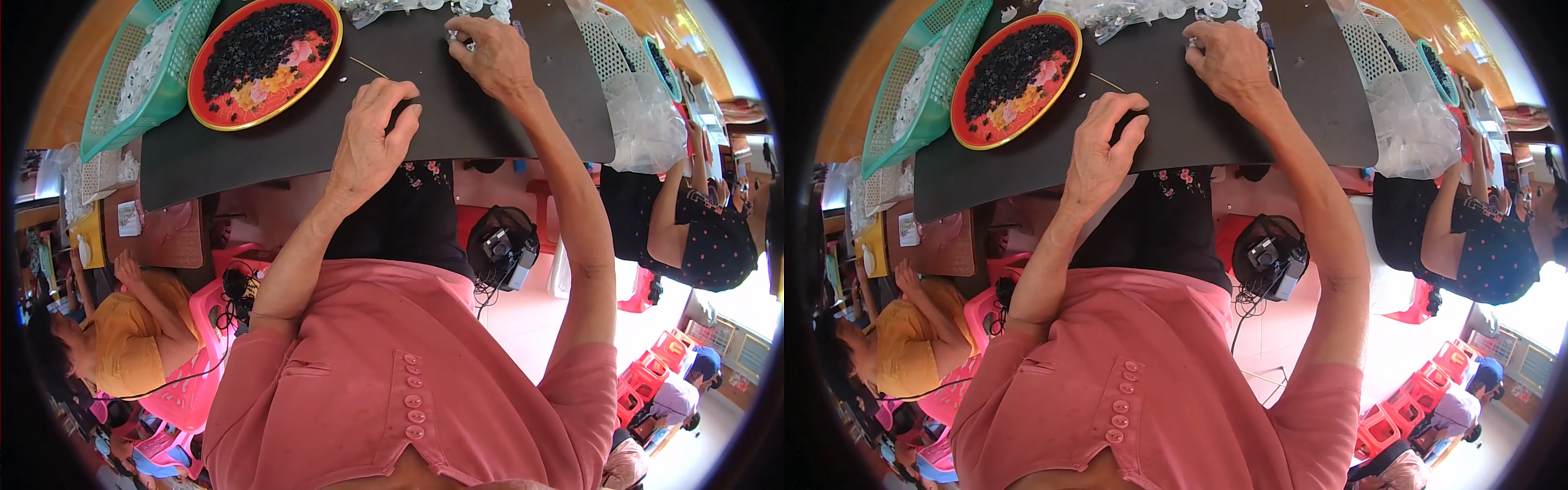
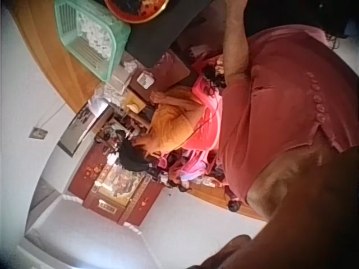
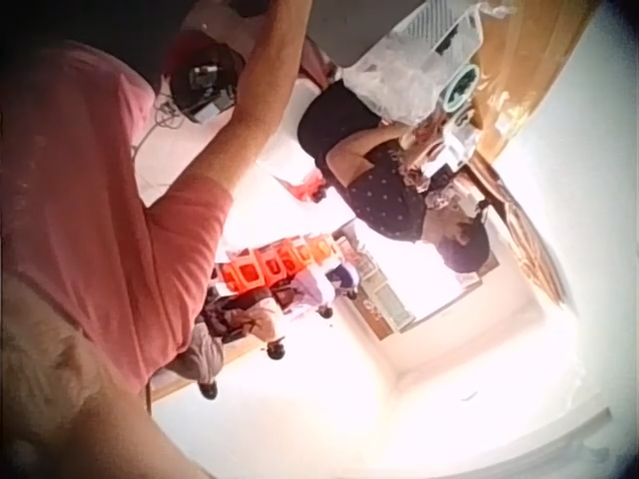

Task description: The person assembles small plastic and metal components by inserting tiny metal parts and beads into a plastic housing, using a pick to manipulate the small parts from a tray and container.

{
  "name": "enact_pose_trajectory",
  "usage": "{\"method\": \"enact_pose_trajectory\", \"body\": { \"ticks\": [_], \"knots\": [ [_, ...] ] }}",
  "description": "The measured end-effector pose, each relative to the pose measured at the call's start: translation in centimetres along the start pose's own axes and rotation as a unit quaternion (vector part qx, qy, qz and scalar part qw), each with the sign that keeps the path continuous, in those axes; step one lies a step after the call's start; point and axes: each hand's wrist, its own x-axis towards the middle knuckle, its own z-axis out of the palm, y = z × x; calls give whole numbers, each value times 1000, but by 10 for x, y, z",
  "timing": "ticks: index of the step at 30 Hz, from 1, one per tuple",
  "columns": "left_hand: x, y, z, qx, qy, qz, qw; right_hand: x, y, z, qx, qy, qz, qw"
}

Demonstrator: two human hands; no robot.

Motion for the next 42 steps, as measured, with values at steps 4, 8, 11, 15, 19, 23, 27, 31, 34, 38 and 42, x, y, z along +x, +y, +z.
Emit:
{"method": "enact_pose_trajectory", "body": {
  "ticks": [4,8,11,15,19,23,27,31,34,38,42],
  "knots": [
    [1,0,-1,-3,-5,-2,1000,2,4,2,41,-19,6,999],
    [1,-2,0,-9,-1,-2,1000,2,0,-12,179,16,102,978],
    [0,-2,-1,-6,2,-3,1000,9,-17,-30,235,-43,175,955],
    [3,-1,0,-11,-2,7,1000,-10,-17,-18,182,25,90,979],
    [1,-1,1,3,-4,5,1000,-9,-19,-8,176,41,22,983],
    [1,0,-1,16,-13,-1,1000,2,-26,-3,133,9,-3,991],
    [0,-1,-1,25,-11,0,1000,19,-45,-2,222,96,-162,957],
    [1,-1,-1,18,-11,-6,1000,25,-39,11,114,-95,-23,989],
    [2,0,0,16,-13,-5,1000,21,-31,8,151,-106,-9,983],
    [1,-1,-1,12,-3,0,1000,10,-30,4,169,-77,-19,982],
    [1,-2,-1,8,-5,-3,1000,-4,-38,-8,146,-77,-44,985]
  ]
}}
